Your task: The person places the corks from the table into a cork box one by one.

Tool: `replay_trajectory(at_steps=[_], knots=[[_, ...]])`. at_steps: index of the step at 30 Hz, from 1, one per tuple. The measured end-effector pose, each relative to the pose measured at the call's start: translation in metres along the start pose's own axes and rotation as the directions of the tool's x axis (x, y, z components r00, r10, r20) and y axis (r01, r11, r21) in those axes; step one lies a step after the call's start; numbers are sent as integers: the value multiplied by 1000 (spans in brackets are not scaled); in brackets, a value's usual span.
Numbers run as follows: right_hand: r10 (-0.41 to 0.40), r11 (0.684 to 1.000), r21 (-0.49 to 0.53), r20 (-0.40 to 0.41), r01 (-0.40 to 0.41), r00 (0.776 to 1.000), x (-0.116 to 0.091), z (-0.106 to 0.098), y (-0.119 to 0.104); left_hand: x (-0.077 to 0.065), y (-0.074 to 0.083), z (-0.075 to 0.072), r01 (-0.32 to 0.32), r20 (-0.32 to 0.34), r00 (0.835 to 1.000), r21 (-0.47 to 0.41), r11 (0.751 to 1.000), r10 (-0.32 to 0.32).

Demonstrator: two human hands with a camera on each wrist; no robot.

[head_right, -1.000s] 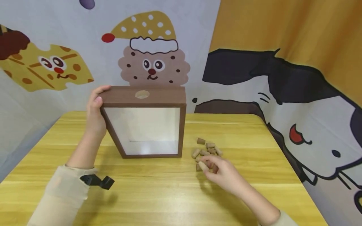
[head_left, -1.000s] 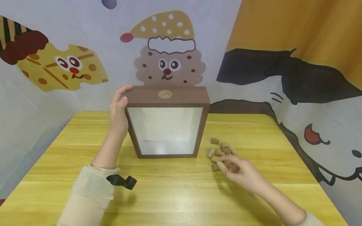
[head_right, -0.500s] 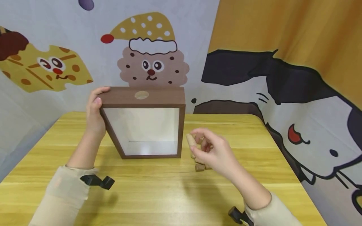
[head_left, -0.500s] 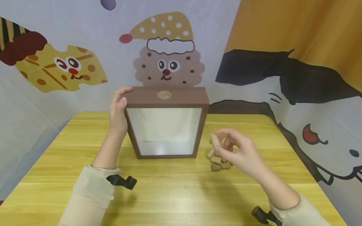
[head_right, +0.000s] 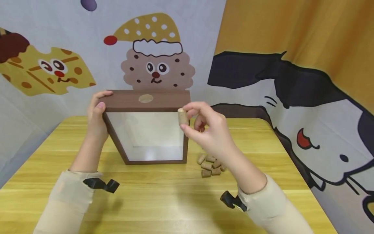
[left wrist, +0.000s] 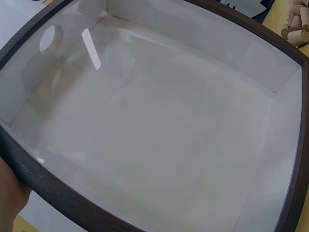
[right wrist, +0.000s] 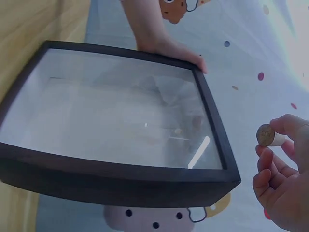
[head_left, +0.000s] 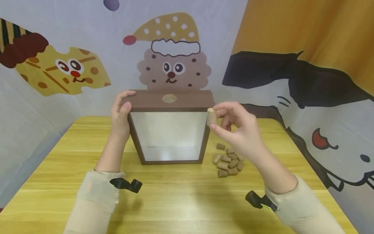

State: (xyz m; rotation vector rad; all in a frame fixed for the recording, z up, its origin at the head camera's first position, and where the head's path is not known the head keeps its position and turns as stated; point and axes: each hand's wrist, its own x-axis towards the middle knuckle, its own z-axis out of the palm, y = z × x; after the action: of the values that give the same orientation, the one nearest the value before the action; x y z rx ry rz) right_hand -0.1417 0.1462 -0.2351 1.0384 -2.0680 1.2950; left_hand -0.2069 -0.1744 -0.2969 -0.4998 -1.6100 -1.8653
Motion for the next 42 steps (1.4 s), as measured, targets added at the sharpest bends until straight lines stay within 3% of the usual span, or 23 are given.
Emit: replay_trajectory(at_steps=[12, 20, 26, 34, 42], knots=[[-3, 1000, 25, 0, 3, 1000, 47, 13, -6, 1, 1, 1, -3, -10, 1000, -28, 1000, 2], [75, 997, 5, 21, -75, 997, 75, 27, -3, 1, 1, 1, -5, -14, 1000, -32, 999, 4], [97, 995, -32, 84, -95, 992, 92, 39, 3, 1, 0, 2, -11, -17, 1000, -20, 1000, 10], [119, 991, -92, 209, -101, 971, 111, 52, 13, 2, -4, 1, -32, -21, 999, -7, 999, 32], [201, 965, -234, 354, -121, 913, 118, 57, 16, 2, -3, 2, -31, -17, 999, -18, 999, 31]])
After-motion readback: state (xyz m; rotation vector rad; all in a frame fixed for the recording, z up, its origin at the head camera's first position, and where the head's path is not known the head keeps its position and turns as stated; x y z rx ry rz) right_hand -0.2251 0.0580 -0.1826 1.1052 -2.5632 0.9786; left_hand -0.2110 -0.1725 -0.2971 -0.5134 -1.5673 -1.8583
